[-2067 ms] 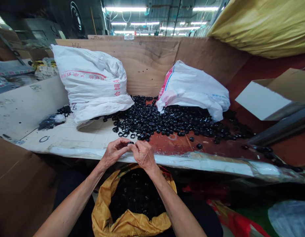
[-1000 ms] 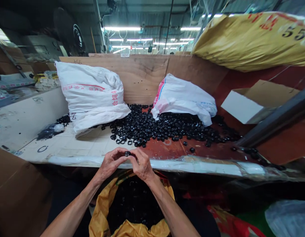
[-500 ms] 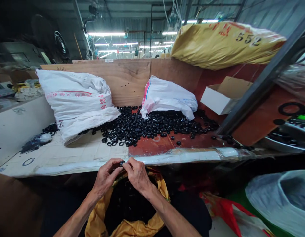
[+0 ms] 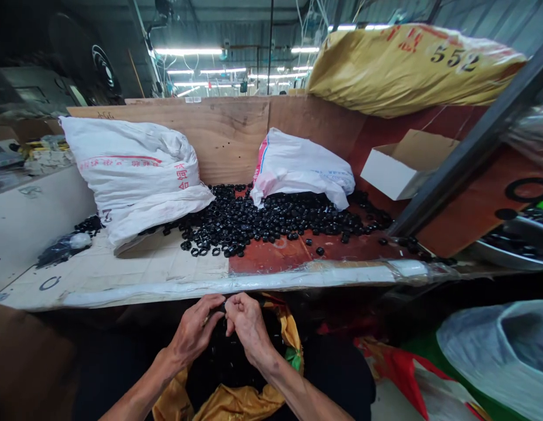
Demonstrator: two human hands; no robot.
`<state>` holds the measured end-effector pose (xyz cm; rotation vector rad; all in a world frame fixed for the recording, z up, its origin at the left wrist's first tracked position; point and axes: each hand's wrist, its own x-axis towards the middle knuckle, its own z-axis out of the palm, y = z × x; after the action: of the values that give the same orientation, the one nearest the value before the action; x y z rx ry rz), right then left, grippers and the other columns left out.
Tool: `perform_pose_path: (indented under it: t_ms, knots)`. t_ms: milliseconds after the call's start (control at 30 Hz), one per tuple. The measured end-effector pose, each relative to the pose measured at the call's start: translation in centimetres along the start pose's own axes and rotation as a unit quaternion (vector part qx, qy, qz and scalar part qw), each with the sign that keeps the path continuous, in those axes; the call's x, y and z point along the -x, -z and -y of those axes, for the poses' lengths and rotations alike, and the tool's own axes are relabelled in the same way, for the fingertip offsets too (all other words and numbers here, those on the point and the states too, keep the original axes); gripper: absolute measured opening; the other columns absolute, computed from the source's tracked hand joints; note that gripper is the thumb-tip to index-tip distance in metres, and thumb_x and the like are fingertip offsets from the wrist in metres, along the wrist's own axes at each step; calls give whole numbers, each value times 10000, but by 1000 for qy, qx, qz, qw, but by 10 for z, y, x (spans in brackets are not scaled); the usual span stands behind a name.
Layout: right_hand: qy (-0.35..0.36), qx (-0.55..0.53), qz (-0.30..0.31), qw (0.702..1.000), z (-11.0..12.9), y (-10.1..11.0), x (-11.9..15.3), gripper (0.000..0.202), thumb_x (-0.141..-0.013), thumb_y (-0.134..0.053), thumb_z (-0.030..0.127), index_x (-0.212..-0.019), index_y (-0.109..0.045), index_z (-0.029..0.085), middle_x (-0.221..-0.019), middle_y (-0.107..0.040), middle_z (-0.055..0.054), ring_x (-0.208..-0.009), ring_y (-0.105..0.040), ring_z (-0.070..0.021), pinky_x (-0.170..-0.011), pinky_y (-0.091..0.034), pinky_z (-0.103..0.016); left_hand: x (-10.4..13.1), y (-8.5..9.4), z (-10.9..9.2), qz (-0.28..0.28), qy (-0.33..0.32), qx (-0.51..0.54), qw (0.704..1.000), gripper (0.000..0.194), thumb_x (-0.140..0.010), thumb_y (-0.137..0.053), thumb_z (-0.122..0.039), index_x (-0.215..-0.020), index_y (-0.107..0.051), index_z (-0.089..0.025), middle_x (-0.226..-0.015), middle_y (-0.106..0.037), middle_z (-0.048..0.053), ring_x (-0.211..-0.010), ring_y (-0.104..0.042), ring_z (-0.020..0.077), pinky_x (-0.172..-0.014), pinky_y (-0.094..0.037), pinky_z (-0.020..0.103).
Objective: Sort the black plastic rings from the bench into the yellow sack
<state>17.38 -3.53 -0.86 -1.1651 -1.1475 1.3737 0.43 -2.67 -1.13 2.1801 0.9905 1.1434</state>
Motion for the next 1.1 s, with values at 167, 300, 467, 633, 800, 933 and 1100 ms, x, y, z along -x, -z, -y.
perform_pose_path:
  t_ms: [167,300,467,633,800,933,1100]
  knots:
    - [109,244,26,963,16,24,-13,206,-869,-593,308,-692,-599,202,-553,-575,22,-495,-535,-140,-525,-403,-244,-24,36,-3,167,50,9,985,192,-883,-678,-282,-1066,-667,-224,-978,-709,55,-857,-684,194,-770,-551,298]
    - [238,428,-115,864,35,38,-73,45,-860,-620,207,-893,-640,183,-892,-646,-73,-773,-625,-203,-700,-455,-292,-83,45,21,-53,152,-141,977,153,-864,-664,-265,-994,-673,-185,-902,-662,42,-708,-629,176,-712,-501,310]
    - [181,531,-124,818,33,31,-125,123,-859,-653,196,-981,-659,179,-1005,-628,-102,-730,-619,-196,-638,-426,-289,-128,26,59,-27,161,-271,949,173,-825,-657,-175,-996,-687,-172,-979,-653,85,-919,-649,248,-833,-489,349]
    - [277,456,-85,841,23,29,-123,82,-807,-632,127,-867,-629,183,-901,-628,-61,-789,-617,-198,-714,-460,-286,-115,22,65,-36,139,-245,959,149,-823,-656,-209,-967,-691,-191,-872,-676,48,-792,-643,218,-781,-492,338]
    - [318,319,-15,893,27,33,-116,109,-804,-636,126,-891,-673,180,-832,-663,-30,-752,-627,-168,-655,-482,-245,-100,18,59,-72,73,-110,989,229,-800,-639,-160,-1015,-703,-206,-920,-662,36,-762,-634,165,-725,-517,290]
    - [337,254,9,907,32,35,-113,165,-846,-656,194,-985,-742,178,-966,-706,-75,-839,-663,-179,-707,-521,-272,-95,14,53,-65,34,-37,997,270,-811,-647,-154,-1064,-719,-215,-955,-655,49,-841,-629,166,-728,-520,282]
    - [333,231,47,913,31,36,-111,265,-858,-618,170,-1101,-725,186,-1042,-714,-81,-889,-670,-179,-780,-539,-302,-91,13,45,-42,79,59,994,284,-829,-688,-213,-1112,-686,-194,-1016,-692,60,-901,-656,174,-829,-542,315]
